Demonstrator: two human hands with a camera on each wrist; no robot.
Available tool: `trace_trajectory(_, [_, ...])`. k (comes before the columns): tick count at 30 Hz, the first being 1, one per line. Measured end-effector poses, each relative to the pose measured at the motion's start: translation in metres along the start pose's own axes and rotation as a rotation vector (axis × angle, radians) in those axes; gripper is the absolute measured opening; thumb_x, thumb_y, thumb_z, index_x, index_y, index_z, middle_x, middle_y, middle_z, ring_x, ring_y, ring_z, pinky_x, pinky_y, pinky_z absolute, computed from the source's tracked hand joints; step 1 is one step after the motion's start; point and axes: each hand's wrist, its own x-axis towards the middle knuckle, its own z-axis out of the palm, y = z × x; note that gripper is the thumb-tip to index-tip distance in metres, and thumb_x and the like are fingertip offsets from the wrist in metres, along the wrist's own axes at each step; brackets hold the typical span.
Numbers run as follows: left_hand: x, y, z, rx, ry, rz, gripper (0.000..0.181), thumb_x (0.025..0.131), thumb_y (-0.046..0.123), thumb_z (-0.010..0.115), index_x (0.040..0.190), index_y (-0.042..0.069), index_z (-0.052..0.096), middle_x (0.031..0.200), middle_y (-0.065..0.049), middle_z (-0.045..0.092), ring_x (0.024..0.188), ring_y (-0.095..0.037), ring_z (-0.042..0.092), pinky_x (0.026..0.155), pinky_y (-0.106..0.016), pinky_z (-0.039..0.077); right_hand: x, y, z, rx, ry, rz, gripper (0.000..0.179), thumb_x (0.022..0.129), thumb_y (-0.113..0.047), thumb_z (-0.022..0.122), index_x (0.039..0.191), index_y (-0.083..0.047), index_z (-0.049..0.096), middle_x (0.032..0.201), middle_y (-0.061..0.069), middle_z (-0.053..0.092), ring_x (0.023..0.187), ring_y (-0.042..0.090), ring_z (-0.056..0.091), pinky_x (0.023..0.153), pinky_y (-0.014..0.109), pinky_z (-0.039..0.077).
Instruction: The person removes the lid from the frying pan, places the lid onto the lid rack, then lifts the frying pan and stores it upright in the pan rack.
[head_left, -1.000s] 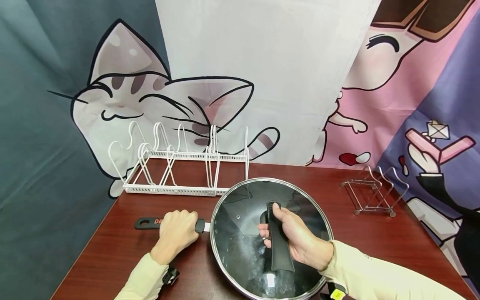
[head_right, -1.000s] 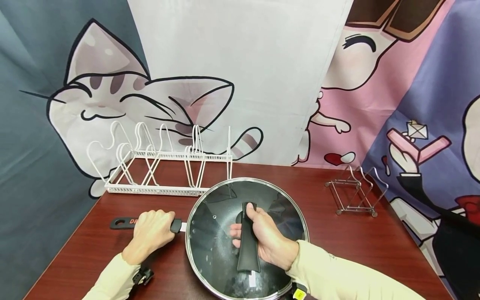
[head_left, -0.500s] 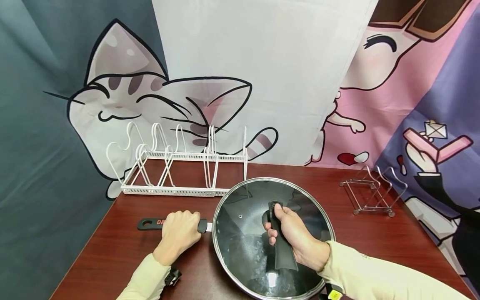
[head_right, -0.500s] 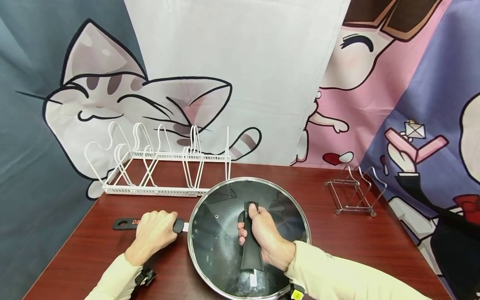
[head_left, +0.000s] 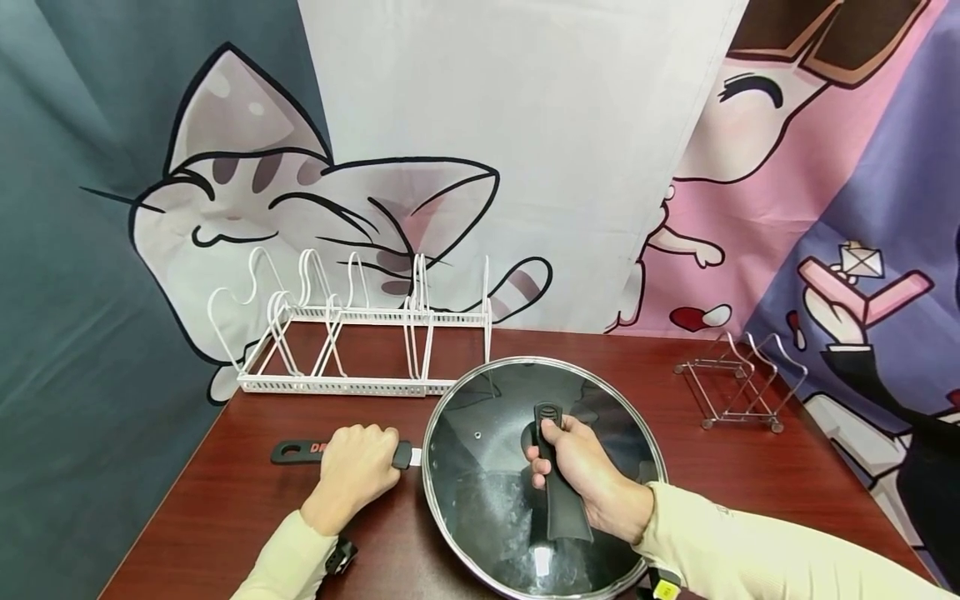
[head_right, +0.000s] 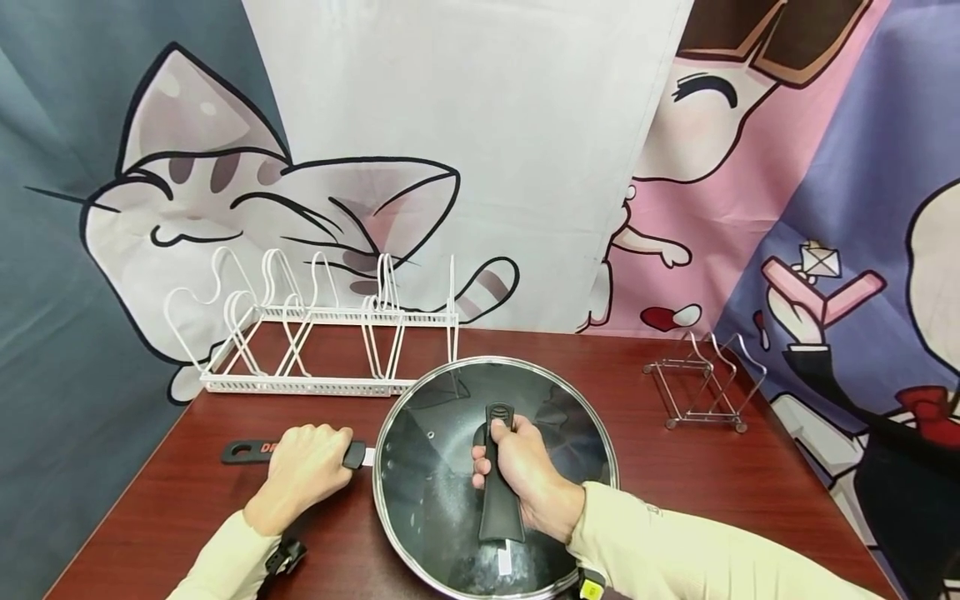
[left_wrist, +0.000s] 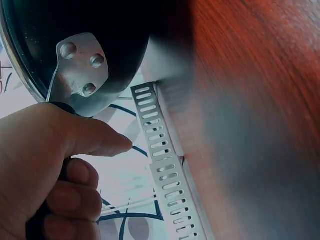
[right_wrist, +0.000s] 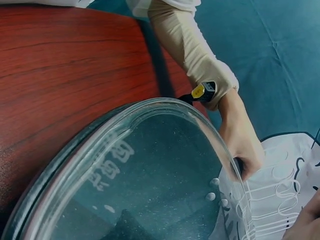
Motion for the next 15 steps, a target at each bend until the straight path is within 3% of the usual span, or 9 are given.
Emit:
trace_trajectory(5, [-0.0005,-0.0001,0.0007,0.002,0.011,-0.001,0.016,0.056,0.011,0.057,0.052,0.015,0.042,0.044,-0.002,0.04,0.038,-0.026,0.041,0.036,-0.039,0.029,0.0004,0.0,0.0002,0.007,0.011,-0.001,0.015,0.097,-0.009,0.031,0.11,-0.001,0.031,0.07,0.007,0.05,0.047,0.008,0.039,0.049,0.024,0.041])
trace_trajectory(15, [-0.0007,-0.0008,0.0025,0.005,0.028,0.004,0.015,0.057,0.01,0.056,0.053,0.014,0.043,0.045,-0.003,0.043,0.039,-0.027,0.044,0.038,-0.04,0.032,0.0004,-0.0003,0.0006,0.019,0.038,0.0,0.015,0.095,-0.006,0.032,0.109,0.0,0.034,0.068,0.008,0.049,0.046,0.01,0.038,0.049,0.025,0.041])
